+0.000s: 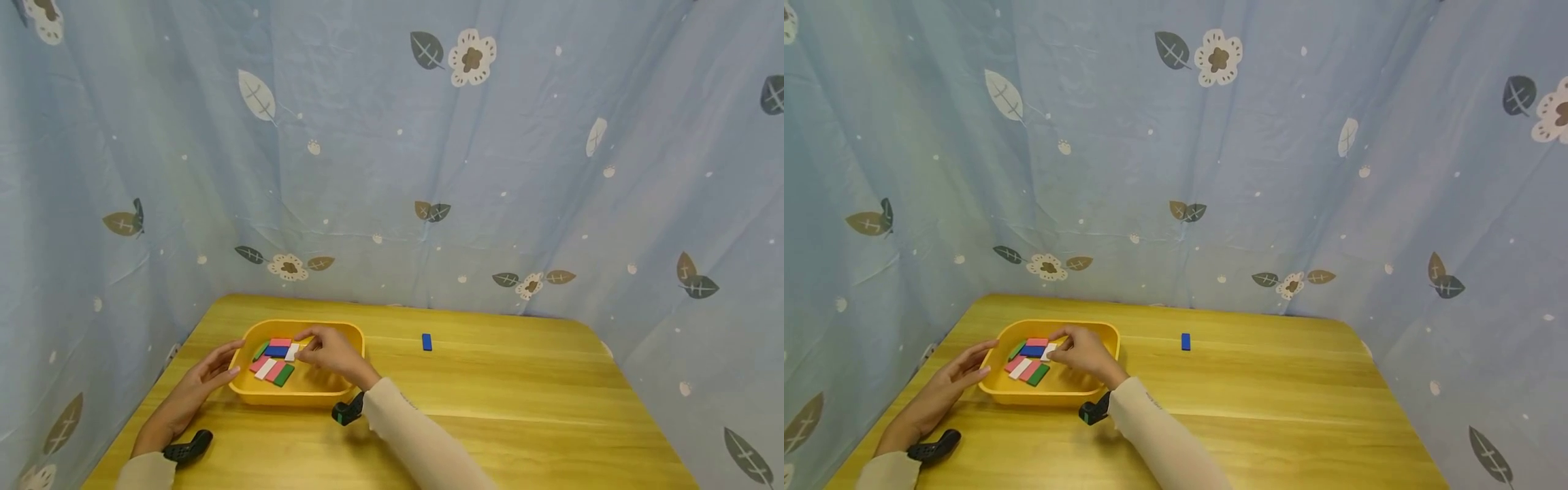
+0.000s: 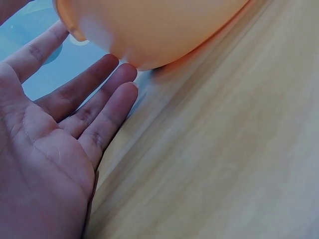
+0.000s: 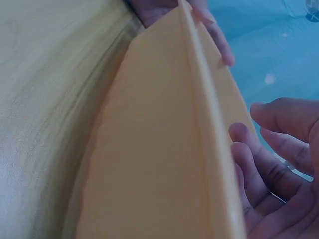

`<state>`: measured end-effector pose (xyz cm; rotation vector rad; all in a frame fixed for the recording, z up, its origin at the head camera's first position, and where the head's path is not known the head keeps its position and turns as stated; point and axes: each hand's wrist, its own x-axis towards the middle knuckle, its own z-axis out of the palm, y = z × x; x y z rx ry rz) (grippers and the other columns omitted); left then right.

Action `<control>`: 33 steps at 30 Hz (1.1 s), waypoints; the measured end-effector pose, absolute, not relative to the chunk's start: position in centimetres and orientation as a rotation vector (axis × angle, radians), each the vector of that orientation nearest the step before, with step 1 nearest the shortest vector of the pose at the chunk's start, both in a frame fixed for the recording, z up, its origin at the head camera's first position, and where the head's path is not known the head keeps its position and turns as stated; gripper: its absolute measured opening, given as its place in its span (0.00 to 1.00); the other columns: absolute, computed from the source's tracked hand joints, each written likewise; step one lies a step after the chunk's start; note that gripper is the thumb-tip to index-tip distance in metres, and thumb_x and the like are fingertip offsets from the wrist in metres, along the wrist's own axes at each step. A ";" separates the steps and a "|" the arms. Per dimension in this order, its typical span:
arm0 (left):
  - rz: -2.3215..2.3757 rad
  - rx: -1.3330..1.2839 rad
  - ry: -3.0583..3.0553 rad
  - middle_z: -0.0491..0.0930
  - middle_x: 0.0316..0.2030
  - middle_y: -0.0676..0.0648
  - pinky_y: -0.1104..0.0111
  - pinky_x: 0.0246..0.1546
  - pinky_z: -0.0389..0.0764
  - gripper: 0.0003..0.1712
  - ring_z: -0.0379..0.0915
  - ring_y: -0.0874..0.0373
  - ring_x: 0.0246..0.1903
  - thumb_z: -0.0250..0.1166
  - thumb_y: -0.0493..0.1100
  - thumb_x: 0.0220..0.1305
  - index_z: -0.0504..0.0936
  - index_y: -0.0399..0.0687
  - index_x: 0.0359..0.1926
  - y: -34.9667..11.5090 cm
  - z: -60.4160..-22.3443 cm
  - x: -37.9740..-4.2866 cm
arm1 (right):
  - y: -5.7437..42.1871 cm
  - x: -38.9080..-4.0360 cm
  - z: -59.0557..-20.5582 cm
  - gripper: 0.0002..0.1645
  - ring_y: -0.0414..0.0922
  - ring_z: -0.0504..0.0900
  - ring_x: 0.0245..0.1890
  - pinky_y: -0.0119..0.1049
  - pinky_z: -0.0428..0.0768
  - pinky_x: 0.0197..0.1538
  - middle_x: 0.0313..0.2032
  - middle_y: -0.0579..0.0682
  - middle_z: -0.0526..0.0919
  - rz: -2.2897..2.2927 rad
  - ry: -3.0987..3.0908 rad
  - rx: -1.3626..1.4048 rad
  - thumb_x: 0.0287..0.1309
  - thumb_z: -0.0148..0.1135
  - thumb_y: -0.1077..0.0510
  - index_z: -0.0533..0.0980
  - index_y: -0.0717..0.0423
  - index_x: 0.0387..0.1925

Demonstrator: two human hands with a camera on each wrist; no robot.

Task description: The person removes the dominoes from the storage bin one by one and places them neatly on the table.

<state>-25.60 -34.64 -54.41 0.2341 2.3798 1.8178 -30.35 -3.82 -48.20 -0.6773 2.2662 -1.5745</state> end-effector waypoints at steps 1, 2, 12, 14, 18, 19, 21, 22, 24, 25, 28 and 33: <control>1.820 0.223 2.380 0.53 0.76 0.39 0.81 0.51 0.71 0.37 0.61 0.73 0.61 0.58 0.53 0.78 0.56 0.57 0.81 -34.6 -54.4 -25.6 | -3.9 -30.3 -48.3 0.20 0.65 0.82 0.35 0.50 0.83 0.37 0.35 0.53 0.86 -1.569 2.265 -0.672 0.67 0.69 0.57 0.80 0.57 0.59; 1.818 0.218 2.385 0.53 0.76 0.39 0.81 0.51 0.71 0.37 0.61 0.71 0.62 0.58 0.54 0.78 0.56 0.57 0.81 -34.6 -54.3 -25.6 | -4.0 -30.3 -48.4 0.21 0.65 0.82 0.35 0.49 0.83 0.36 0.35 0.53 0.86 -1.561 2.268 -0.662 0.67 0.69 0.57 0.80 0.57 0.59; 1.816 0.212 2.402 0.54 0.76 0.38 0.83 0.51 0.70 0.38 0.55 0.45 0.71 0.59 0.54 0.78 0.56 0.56 0.81 -34.5 -54.2 -25.6 | -4.6 -30.6 -49.4 0.23 0.58 0.83 0.29 0.42 0.80 0.27 0.35 0.54 0.86 -1.503 2.292 -0.598 0.67 0.68 0.56 0.79 0.56 0.61; 1.818 0.219 2.398 0.54 0.76 0.38 0.83 0.52 0.70 0.38 0.55 0.45 0.71 0.59 0.54 0.78 0.56 0.55 0.81 -34.6 -54.1 -25.5 | -4.8 -30.7 -49.6 0.23 0.55 0.83 0.29 0.40 0.79 0.27 0.34 0.52 0.85 -1.500 2.298 -0.588 0.67 0.69 0.56 0.79 0.56 0.61; 1.825 0.226 2.391 0.53 0.77 0.38 0.83 0.52 0.69 0.38 0.52 0.41 0.72 0.59 0.54 0.78 0.56 0.55 0.81 -34.7 -54.1 -25.5 | -5.2 -30.9 -50.0 0.23 0.49 0.82 0.30 0.36 0.79 0.31 0.32 0.46 0.83 -1.526 2.307 -0.531 0.65 0.70 0.58 0.80 0.57 0.60; 1.826 0.223 2.388 0.53 0.77 0.38 0.83 0.52 0.69 0.38 0.52 0.39 0.73 0.59 0.54 0.78 0.56 0.55 0.81 -34.7 -54.2 -25.5 | -5.2 -30.9 -50.1 0.23 0.49 0.82 0.29 0.36 0.79 0.31 0.32 0.46 0.83 -1.541 2.299 -0.513 0.64 0.71 0.58 0.79 0.57 0.60; 1.823 0.219 2.388 0.52 0.77 0.37 0.83 0.51 0.70 0.38 0.52 0.40 0.72 0.59 0.54 0.78 0.55 0.55 0.81 -34.7 -54.3 -25.5 | -5.4 -31.1 -50.3 0.23 0.48 0.82 0.29 0.35 0.79 0.32 0.31 0.46 0.83 -1.565 2.296 -0.488 0.64 0.71 0.59 0.79 0.58 0.60; 1.823 0.214 2.387 0.52 0.77 0.38 0.83 0.52 0.69 0.38 0.53 0.42 0.72 0.59 0.54 0.78 0.56 0.55 0.81 -34.8 -54.4 -25.6 | -5.4 -31.2 -50.4 0.24 0.48 0.82 0.29 0.36 0.78 0.32 0.31 0.47 0.83 -1.581 2.292 -0.466 0.64 0.71 0.59 0.79 0.58 0.60; 1.823 0.206 2.384 0.53 0.77 0.39 0.83 0.52 0.69 0.37 0.56 0.48 0.71 0.59 0.54 0.78 0.56 0.57 0.81 -34.8 -54.5 -25.7 | -5.5 -31.3 -50.6 0.24 0.49 0.81 0.29 0.36 0.78 0.32 0.31 0.48 0.83 -1.604 2.288 -0.432 0.63 0.71 0.60 0.79 0.58 0.60; 1.823 0.207 2.383 0.53 0.77 0.39 0.83 0.52 0.69 0.37 0.57 0.51 0.70 0.59 0.54 0.78 0.57 0.57 0.81 -34.8 -54.6 -25.7 | -5.5 -31.4 -50.6 0.24 0.49 0.81 0.28 0.36 0.78 0.32 0.31 0.48 0.83 -1.610 2.292 -0.421 0.63 0.72 0.60 0.79 0.58 0.60; 1.825 0.219 2.378 0.53 0.77 0.39 0.83 0.52 0.69 0.37 0.58 0.57 0.68 0.59 0.53 0.78 0.57 0.58 0.81 -34.8 -54.7 -25.8 | -5.7 -31.6 -50.7 0.24 0.50 0.81 0.27 0.37 0.77 0.31 0.29 0.49 0.83 -1.627 2.291 -0.381 0.62 0.72 0.61 0.79 0.57 0.60; 1.828 0.234 2.380 0.53 0.77 0.39 0.83 0.53 0.69 0.36 0.58 0.58 0.68 0.59 0.53 0.78 0.58 0.58 0.80 -34.7 -54.6 -26.0 | -6.0 -31.8 -50.7 0.26 0.49 0.80 0.23 0.34 0.77 0.29 0.27 0.51 0.82 -1.629 2.301 -0.354 0.60 0.75 0.61 0.79 0.56 0.59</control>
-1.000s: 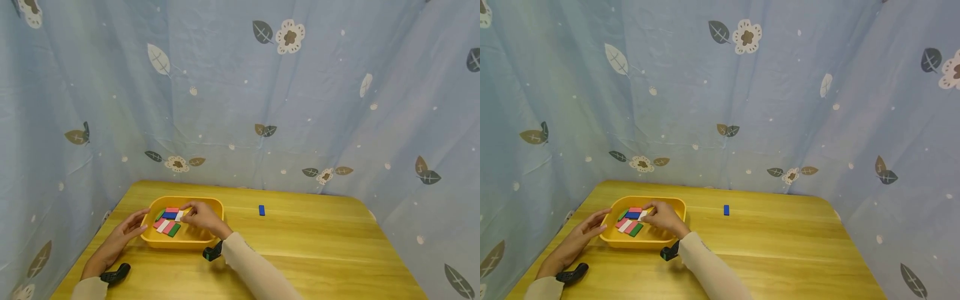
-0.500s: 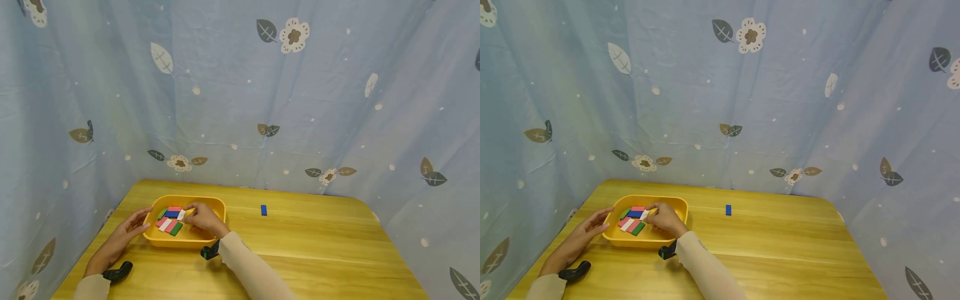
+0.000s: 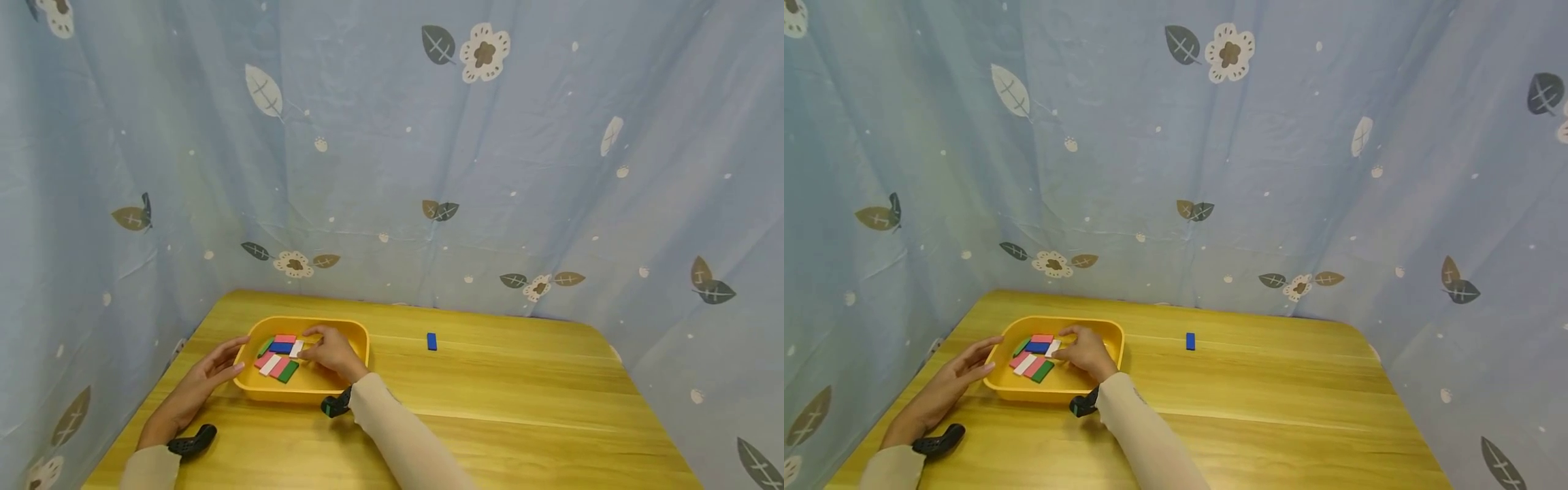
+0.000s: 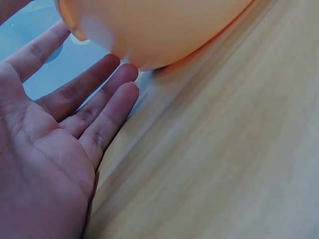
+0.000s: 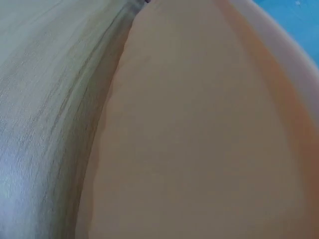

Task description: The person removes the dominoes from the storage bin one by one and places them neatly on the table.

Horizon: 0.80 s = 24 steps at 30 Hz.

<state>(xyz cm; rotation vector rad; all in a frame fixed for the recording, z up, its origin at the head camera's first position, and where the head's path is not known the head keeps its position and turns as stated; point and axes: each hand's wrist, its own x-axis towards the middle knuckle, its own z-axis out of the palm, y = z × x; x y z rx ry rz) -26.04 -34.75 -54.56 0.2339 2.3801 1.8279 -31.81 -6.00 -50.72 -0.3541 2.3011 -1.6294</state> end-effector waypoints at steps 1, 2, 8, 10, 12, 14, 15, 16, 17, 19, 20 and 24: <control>1.827 0.245 2.382 0.53 0.77 0.39 0.83 0.53 0.69 0.36 0.58 0.60 0.67 0.59 0.53 0.78 0.57 0.58 0.81 -34.8 -54.5 -26.0 | -6.1 -31.8 -50.7 0.26 0.49 0.79 0.22 0.34 0.77 0.28 0.26 0.51 0.82 -1.625 2.307 -0.347 0.59 0.75 0.62 0.80 0.55 0.59; 1.832 0.245 2.381 0.54 0.77 0.40 0.83 0.53 0.69 0.36 0.59 0.62 0.66 0.59 0.52 0.78 0.58 0.58 0.80 -34.8 -54.4 -26.0 | -6.2 -31.9 -50.7 0.26 0.48 0.78 0.22 0.34 0.76 0.27 0.26 0.51 0.81 -1.621 2.313 -0.332 0.58 0.76 0.62 0.80 0.55 0.59; 1.835 0.254 2.384 0.55 0.76 0.40 0.82 0.53 0.69 0.36 0.61 0.62 0.66 0.59 0.51 0.78 0.58 0.57 0.80 -34.8 -54.0 -25.9 | -6.9 -32.1 -50.8 0.27 0.45 0.74 0.18 0.33 0.72 0.24 0.22 0.50 0.80 -1.577 2.346 -0.273 0.54 0.78 0.65 0.81 0.53 0.57; 1.838 0.237 2.378 0.55 0.76 0.40 0.82 0.53 0.69 0.36 0.59 0.55 0.69 0.59 0.51 0.78 0.58 0.57 0.81 -34.8 -53.9 -25.7 | -7.1 -32.1 -50.9 0.27 0.44 0.74 0.18 0.32 0.72 0.24 0.24 0.49 0.82 -1.555 2.373 -0.269 0.54 0.78 0.64 0.82 0.53 0.56; 1.835 0.228 2.372 0.55 0.76 0.41 0.80 0.54 0.69 0.37 0.56 0.47 0.71 0.59 0.52 0.78 0.57 0.57 0.81 -34.8 -53.9 -25.7 | -7.3 -32.1 -51.0 0.26 0.45 0.75 0.19 0.32 0.74 0.25 0.28 0.49 0.84 -1.537 2.404 -0.261 0.54 0.78 0.63 0.83 0.53 0.55; 1.831 0.227 2.372 0.55 0.76 0.40 0.77 0.55 0.70 0.37 0.54 0.41 0.72 0.59 0.52 0.78 0.57 0.57 0.81 -34.9 -54.0 -25.7 | -7.5 -32.1 -51.0 0.24 0.44 0.77 0.22 0.33 0.75 0.29 0.35 0.47 0.85 -1.488 2.475 -0.260 0.54 0.79 0.61 0.84 0.52 0.54; 1.828 0.225 2.370 0.55 0.77 0.40 0.76 0.56 0.70 0.37 0.53 0.40 0.72 0.59 0.52 0.78 0.57 0.58 0.81 -34.9 -54.1 -25.7 | -7.5 -32.0 -51.0 0.24 0.44 0.77 0.24 0.33 0.76 0.31 0.38 0.46 0.85 -1.450 2.520 -0.263 0.54 0.79 0.59 0.84 0.51 0.53; 1.824 0.222 2.371 0.55 0.77 0.40 0.76 0.56 0.70 0.37 0.53 0.40 0.73 0.59 0.53 0.78 0.57 0.59 0.81 -34.9 -54.2 -25.7 | -7.6 -32.0 -51.0 0.23 0.43 0.77 0.26 0.34 0.76 0.34 0.41 0.46 0.85 -1.415 2.558 -0.259 0.53 0.80 0.57 0.85 0.50 0.52; 1.822 0.218 2.373 0.55 0.77 0.41 0.76 0.56 0.70 0.37 0.53 0.41 0.73 0.59 0.53 0.78 0.57 0.59 0.81 -34.9 -54.3 -25.8 | -7.7 -31.9 -50.9 0.23 0.43 0.77 0.29 0.34 0.77 0.37 0.43 0.45 0.86 -1.385 2.587 -0.257 0.53 0.80 0.56 0.85 0.50 0.52; 1.827 0.213 2.371 0.55 0.77 0.41 0.78 0.55 0.70 0.36 0.54 0.41 0.73 0.60 0.53 0.78 0.58 0.60 0.80 -34.9 -54.4 -25.9 | -7.8 -31.8 -50.9 0.23 0.42 0.77 0.34 0.35 0.78 0.42 0.45 0.44 0.86 -1.311 2.658 -0.262 0.53 0.81 0.52 0.85 0.49 0.52; 1.832 0.213 2.366 0.55 0.77 0.41 0.79 0.55 0.70 0.36 0.54 0.42 0.73 0.60 0.53 0.77 0.58 0.61 0.80 -34.8 -54.4 -25.9 | -7.9 -31.8 -50.9 0.24 0.41 0.77 0.36 0.36 0.78 0.44 0.46 0.44 0.86 -1.283 2.681 -0.261 0.53 0.81 0.51 0.85 0.49 0.52; 1.853 0.241 2.357 0.55 0.76 0.40 0.81 0.54 0.69 0.36 0.55 0.43 0.72 0.59 0.51 0.78 0.58 0.59 0.80 -34.8 -54.4 -25.8 | -8.2 -31.7 -50.7 0.25 0.43 0.80 0.40 0.39 0.79 0.47 0.47 0.43 0.87 -1.202 2.750 -0.260 0.52 0.81 0.48 0.86 0.48 0.51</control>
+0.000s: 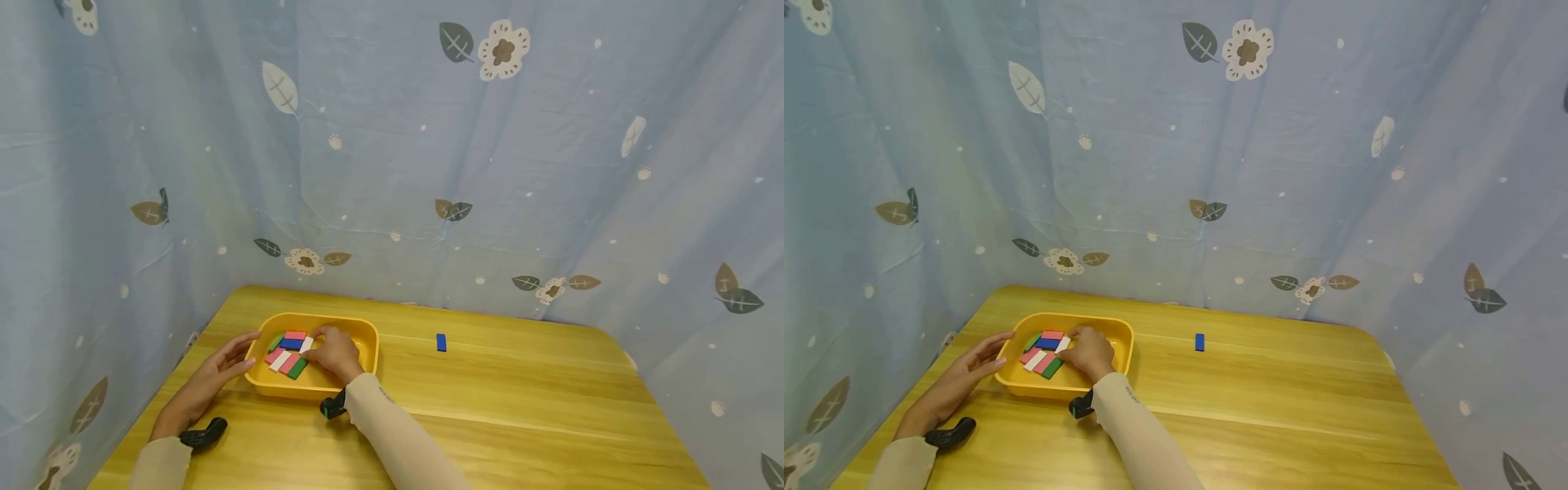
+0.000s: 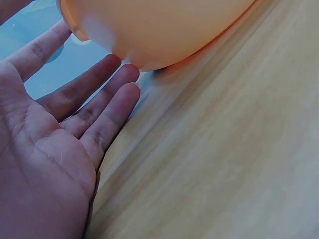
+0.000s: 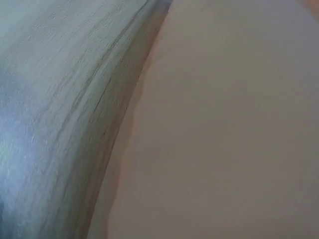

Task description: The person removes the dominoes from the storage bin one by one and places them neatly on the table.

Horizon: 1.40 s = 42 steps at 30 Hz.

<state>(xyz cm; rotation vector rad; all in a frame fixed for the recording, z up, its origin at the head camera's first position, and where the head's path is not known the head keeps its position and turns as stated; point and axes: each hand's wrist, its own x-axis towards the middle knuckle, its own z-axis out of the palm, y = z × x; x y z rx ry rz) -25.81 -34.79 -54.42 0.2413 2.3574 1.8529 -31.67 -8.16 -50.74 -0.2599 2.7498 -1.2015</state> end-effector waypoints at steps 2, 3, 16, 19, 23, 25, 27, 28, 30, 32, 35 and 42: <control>1.859 0.256 2.353 0.55 0.76 0.40 0.81 0.54 0.70 0.36 0.57 0.46 0.71 0.59 0.51 0.78 0.58 0.58 0.80 -34.7 -54.3 -25.8 | -8.2 -31.7 -50.7 0.25 0.44 0.81 0.42 0.40 0.78 0.47 0.47 0.43 0.87 -1.141 2.794 -0.251 0.51 0.81 0.45 0.86 0.46 0.50; 1.860 0.261 2.351 0.55 0.76 0.40 0.82 0.54 0.69 0.36 0.58 0.49 0.70 0.59 0.50 0.78 0.58 0.58 0.80 -34.7 -54.3 -25.8 | -8.3 -31.8 -50.7 0.24 0.45 0.81 0.43 0.41 0.78 0.46 0.47 0.43 0.87 -1.114 2.815 -0.248 0.51 0.81 0.45 0.86 0.45 0.50; 1.873 0.247 2.338 0.54 0.77 0.41 0.81 0.54 0.68 0.36 0.53 0.44 0.72 0.59 0.51 0.78 0.58 0.58 0.80 -34.7 -54.2 -25.7 | -8.4 -32.0 -50.6 0.25 0.45 0.81 0.42 0.42 0.78 0.46 0.45 0.44 0.87 -1.030 2.870 -0.267 0.48 0.83 0.44 0.86 0.44 0.48; 1.880 0.255 2.338 0.54 0.76 0.41 0.82 0.54 0.68 0.35 0.56 0.51 0.70 0.59 0.50 0.78 0.58 0.57 0.80 -34.7 -54.2 -25.7 | -8.3 -31.9 -50.5 0.25 0.45 0.81 0.42 0.42 0.78 0.47 0.44 0.44 0.87 -1.028 2.866 -0.279 0.48 0.83 0.45 0.86 0.46 0.48; 1.889 0.268 2.328 0.55 0.76 0.40 0.82 0.54 0.69 0.35 0.60 0.61 0.66 0.59 0.49 0.78 0.58 0.57 0.80 -34.7 -54.3 -25.6 | -8.3 -32.0 -50.6 0.26 0.45 0.81 0.44 0.42 0.78 0.48 0.43 0.43 0.86 -1.009 2.865 -0.268 0.48 0.83 0.45 0.86 0.47 0.48; 1.889 0.270 2.325 0.55 0.76 0.40 0.81 0.54 0.69 0.35 0.61 0.62 0.66 0.59 0.49 0.78 0.58 0.56 0.80 -34.7 -54.3 -25.6 | -8.3 -32.0 -50.7 0.26 0.45 0.81 0.44 0.42 0.78 0.48 0.43 0.43 0.86 -1.009 2.859 -0.263 0.47 0.83 0.44 0.86 0.47 0.48; 1.887 0.262 2.323 0.55 0.76 0.40 0.81 0.54 0.69 0.35 0.61 0.61 0.66 0.59 0.49 0.78 0.58 0.57 0.80 -34.7 -54.3 -25.6 | -8.2 -32.1 -50.7 0.26 0.45 0.81 0.45 0.42 0.78 0.49 0.43 0.42 0.86 -1.012 2.856 -0.263 0.48 0.83 0.44 0.86 0.47 0.49; 1.886 0.257 2.323 0.55 0.76 0.40 0.81 0.54 0.69 0.35 0.61 0.61 0.66 0.59 0.50 0.78 0.58 0.57 0.80 -34.6 -54.2 -25.6 | -8.2 -32.1 -50.8 0.26 0.44 0.81 0.44 0.42 0.78 0.49 0.43 0.42 0.86 -1.011 2.858 -0.264 0.47 0.83 0.44 0.86 0.47 0.48; 1.882 0.248 2.326 0.55 0.76 0.41 0.81 0.54 0.69 0.36 0.61 0.60 0.66 0.59 0.50 0.78 0.58 0.57 0.80 -34.6 -54.2 -25.6 | -8.2 -32.1 -50.8 0.26 0.44 0.81 0.44 0.41 0.79 0.48 0.43 0.42 0.87 -1.009 2.867 -0.271 0.47 0.84 0.44 0.87 0.48 0.47; 1.879 0.241 2.327 0.55 0.76 0.41 0.81 0.54 0.69 0.35 0.60 0.60 0.66 0.59 0.50 0.78 0.58 0.58 0.80 -34.6 -54.2 -25.6 | -8.2 -32.1 -50.7 0.25 0.43 0.81 0.41 0.40 0.79 0.47 0.41 0.42 0.86 -1.013 2.873 -0.277 0.46 0.84 0.44 0.87 0.49 0.46; 1.875 0.242 2.337 0.56 0.76 0.41 0.81 0.54 0.69 0.35 0.61 0.61 0.66 0.59 0.50 0.78 0.59 0.58 0.80 -34.6 -54.2 -25.7 | -8.1 -32.0 -50.6 0.26 0.42 0.79 0.36 0.37 0.79 0.42 0.39 0.42 0.86 -1.085 2.831 -0.289 0.47 0.84 0.46 0.86 0.51 0.47; 1.871 0.249 2.337 0.56 0.76 0.41 0.81 0.54 0.69 0.35 0.61 0.59 0.67 0.59 0.51 0.78 0.58 0.58 0.80 -34.7 -54.2 -25.7 | -7.7 -31.6 -49.8 0.28 0.36 0.81 0.27 0.31 0.81 0.34 0.29 0.41 0.87 -1.357 2.635 -0.387 0.52 0.81 0.54 0.83 0.58 0.53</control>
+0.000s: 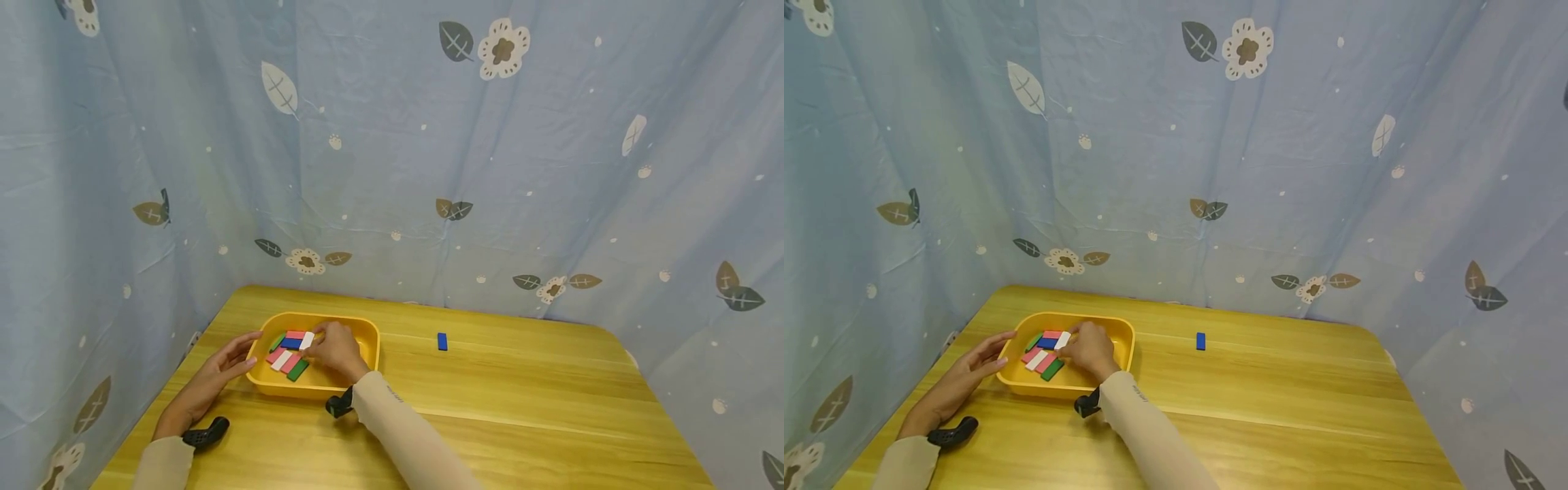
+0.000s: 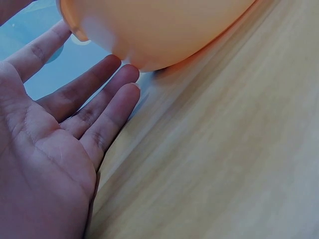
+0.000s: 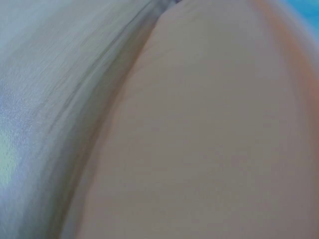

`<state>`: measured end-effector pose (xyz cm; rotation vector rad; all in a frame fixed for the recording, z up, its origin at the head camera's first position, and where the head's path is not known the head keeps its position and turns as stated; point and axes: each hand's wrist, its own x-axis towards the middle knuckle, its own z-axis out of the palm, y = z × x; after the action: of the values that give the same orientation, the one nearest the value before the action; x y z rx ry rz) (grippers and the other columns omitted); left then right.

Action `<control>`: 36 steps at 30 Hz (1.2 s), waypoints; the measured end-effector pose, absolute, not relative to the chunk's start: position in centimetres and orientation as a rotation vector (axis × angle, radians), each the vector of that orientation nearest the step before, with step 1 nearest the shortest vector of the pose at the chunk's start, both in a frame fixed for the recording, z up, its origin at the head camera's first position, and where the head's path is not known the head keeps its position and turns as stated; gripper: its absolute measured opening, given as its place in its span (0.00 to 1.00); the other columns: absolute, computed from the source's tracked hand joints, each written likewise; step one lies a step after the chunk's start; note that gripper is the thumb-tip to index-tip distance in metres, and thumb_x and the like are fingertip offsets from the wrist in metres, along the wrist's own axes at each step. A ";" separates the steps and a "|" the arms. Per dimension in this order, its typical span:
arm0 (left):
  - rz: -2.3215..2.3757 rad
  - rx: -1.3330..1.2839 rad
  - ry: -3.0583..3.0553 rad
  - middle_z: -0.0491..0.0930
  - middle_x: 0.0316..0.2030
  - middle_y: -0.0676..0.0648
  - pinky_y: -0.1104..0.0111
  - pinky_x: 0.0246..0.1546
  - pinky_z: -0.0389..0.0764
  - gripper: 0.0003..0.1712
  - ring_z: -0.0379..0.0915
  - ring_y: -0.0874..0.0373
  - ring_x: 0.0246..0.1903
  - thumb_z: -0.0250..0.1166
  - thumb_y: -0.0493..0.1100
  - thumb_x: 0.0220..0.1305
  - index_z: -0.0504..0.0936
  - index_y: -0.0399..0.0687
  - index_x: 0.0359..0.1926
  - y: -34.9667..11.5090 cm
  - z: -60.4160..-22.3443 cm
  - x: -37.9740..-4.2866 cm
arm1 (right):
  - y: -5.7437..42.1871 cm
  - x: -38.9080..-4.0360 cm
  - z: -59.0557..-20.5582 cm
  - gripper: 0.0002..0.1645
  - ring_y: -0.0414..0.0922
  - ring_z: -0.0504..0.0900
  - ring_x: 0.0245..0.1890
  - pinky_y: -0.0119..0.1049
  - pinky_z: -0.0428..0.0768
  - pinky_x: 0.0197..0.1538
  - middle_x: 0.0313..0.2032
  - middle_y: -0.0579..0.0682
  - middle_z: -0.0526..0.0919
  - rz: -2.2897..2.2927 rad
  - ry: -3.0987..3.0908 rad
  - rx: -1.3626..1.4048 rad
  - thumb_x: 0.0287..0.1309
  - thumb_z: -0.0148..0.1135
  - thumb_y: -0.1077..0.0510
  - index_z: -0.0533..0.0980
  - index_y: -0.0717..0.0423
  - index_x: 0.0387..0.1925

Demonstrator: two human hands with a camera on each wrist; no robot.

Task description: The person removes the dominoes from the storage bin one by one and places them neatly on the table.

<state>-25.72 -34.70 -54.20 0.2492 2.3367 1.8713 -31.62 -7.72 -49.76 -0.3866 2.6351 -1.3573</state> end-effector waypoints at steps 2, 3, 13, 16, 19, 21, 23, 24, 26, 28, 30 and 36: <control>1.872 0.251 2.338 0.55 0.76 0.41 0.81 0.54 0.69 0.35 0.59 0.55 0.68 0.59 0.51 0.78 0.59 0.58 0.80 -34.7 -54.2 -25.7 | -7.4 -31.6 -49.3 0.28 0.37 0.83 0.27 0.32 0.82 0.34 0.28 0.42 0.87 -1.421 2.583 -0.423 0.53 0.81 0.57 0.82 0.60 0.55; 1.874 0.251 2.339 0.55 0.76 0.41 0.82 0.54 0.68 0.35 0.58 0.55 0.69 0.59 0.51 0.78 0.59 0.58 0.80 -34.7 -54.2 -25.7 | -7.2 -31.5 -49.1 0.28 0.38 0.83 0.27 0.32 0.82 0.34 0.28 0.42 0.87 -1.448 2.560 -0.437 0.53 0.80 0.58 0.82 0.60 0.56; 1.853 0.264 2.352 0.53 0.77 0.42 0.78 0.58 0.68 0.35 0.52 0.45 0.73 0.58 0.51 0.79 0.58 0.59 0.80 -34.8 -54.1 -25.8 | -4.7 -32.0 -46.9 0.26 0.43 0.86 0.30 0.32 0.82 0.31 0.31 0.41 0.86 -1.471 2.539 -0.558 0.57 0.78 0.57 0.82 0.54 0.57; 1.849 0.261 2.356 0.53 0.78 0.41 0.81 0.55 0.67 0.35 0.51 0.43 0.74 0.59 0.51 0.79 0.58 0.59 0.80 -34.8 -54.1 -25.8 | -3.6 -32.0 -46.6 0.27 0.38 0.83 0.27 0.31 0.81 0.31 0.31 0.39 0.87 -1.427 2.597 -0.617 0.57 0.78 0.54 0.82 0.53 0.58; 1.834 0.264 2.363 0.53 0.77 0.40 0.70 0.61 0.69 0.36 0.50 0.39 0.74 0.58 0.51 0.79 0.57 0.58 0.81 -34.8 -54.2 -25.7 | -2.6 -32.0 -46.5 0.27 0.35 0.83 0.27 0.31 0.81 0.32 0.32 0.40 0.87 -1.418 2.618 -0.656 0.57 0.78 0.54 0.82 0.52 0.59; 1.822 0.248 2.369 0.53 0.77 0.41 0.62 0.65 0.67 0.36 0.49 0.39 0.75 0.58 0.52 0.78 0.57 0.59 0.81 -34.8 -54.2 -25.6 | -1.9 -32.0 -46.5 0.27 0.37 0.84 0.28 0.32 0.82 0.32 0.33 0.40 0.87 -1.410 2.615 -0.671 0.58 0.77 0.54 0.82 0.52 0.59; 1.806 0.248 2.373 0.52 0.78 0.41 0.57 0.67 0.66 0.36 0.48 0.39 0.75 0.58 0.52 0.79 0.56 0.59 0.81 -34.6 -54.3 -25.8 | -0.8 -32.0 -46.4 0.27 0.42 0.86 0.30 0.32 0.82 0.32 0.34 0.40 0.87 -1.412 2.606 -0.674 0.59 0.77 0.54 0.81 0.52 0.60; 1.799 0.247 2.375 0.52 0.78 0.40 0.56 0.67 0.66 0.36 0.49 0.39 0.75 0.58 0.53 0.79 0.56 0.59 0.81 -34.5 -54.3 -25.8 | -0.3 -32.0 -46.3 0.27 0.45 0.87 0.31 0.33 0.83 0.32 0.34 0.40 0.88 -1.414 2.600 -0.668 0.59 0.77 0.54 0.81 0.52 0.60; 1.792 0.245 2.375 0.52 0.78 0.40 0.62 0.66 0.68 0.36 0.50 0.41 0.74 0.58 0.53 0.79 0.56 0.60 0.81 -34.3 -54.3 -25.9 | 0.8 -32.1 -46.2 0.27 0.50 0.88 0.33 0.34 0.83 0.32 0.34 0.41 0.87 -1.416 2.597 -0.660 0.60 0.76 0.54 0.81 0.52 0.60; 1.794 0.257 2.371 0.52 0.78 0.39 0.69 0.62 0.71 0.36 0.53 0.45 0.73 0.57 0.52 0.79 0.56 0.59 0.81 -34.2 -54.3 -26.0 | 1.7 -32.2 -45.9 0.27 0.54 0.88 0.35 0.35 0.84 0.32 0.35 0.42 0.87 -1.431 2.592 -0.656 0.60 0.76 0.55 0.81 0.52 0.60; 1.799 0.272 2.365 0.52 0.77 0.38 0.77 0.57 0.71 0.36 0.56 0.53 0.70 0.57 0.52 0.80 0.56 0.58 0.81 -34.3 -54.3 -26.0 | 2.6 -32.3 -45.6 0.27 0.53 0.88 0.35 0.36 0.84 0.33 0.35 0.41 0.87 -1.439 2.607 -0.652 0.60 0.76 0.55 0.81 0.52 0.60; 1.794 0.256 2.373 0.52 0.77 0.38 0.84 0.52 0.68 0.36 0.59 0.75 0.61 0.57 0.53 0.79 0.56 0.58 0.81 -34.9 -54.0 -25.8 | 4.8 -32.1 -45.0 0.28 0.52 0.87 0.33 0.41 0.85 0.35 0.35 0.41 0.88 -1.483 2.608 -0.674 0.59 0.77 0.55 0.80 0.52 0.61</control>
<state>-25.81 -34.85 -54.05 0.2555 2.3731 1.7943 -32.15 4.83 -45.04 -0.6743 2.6078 -1.4827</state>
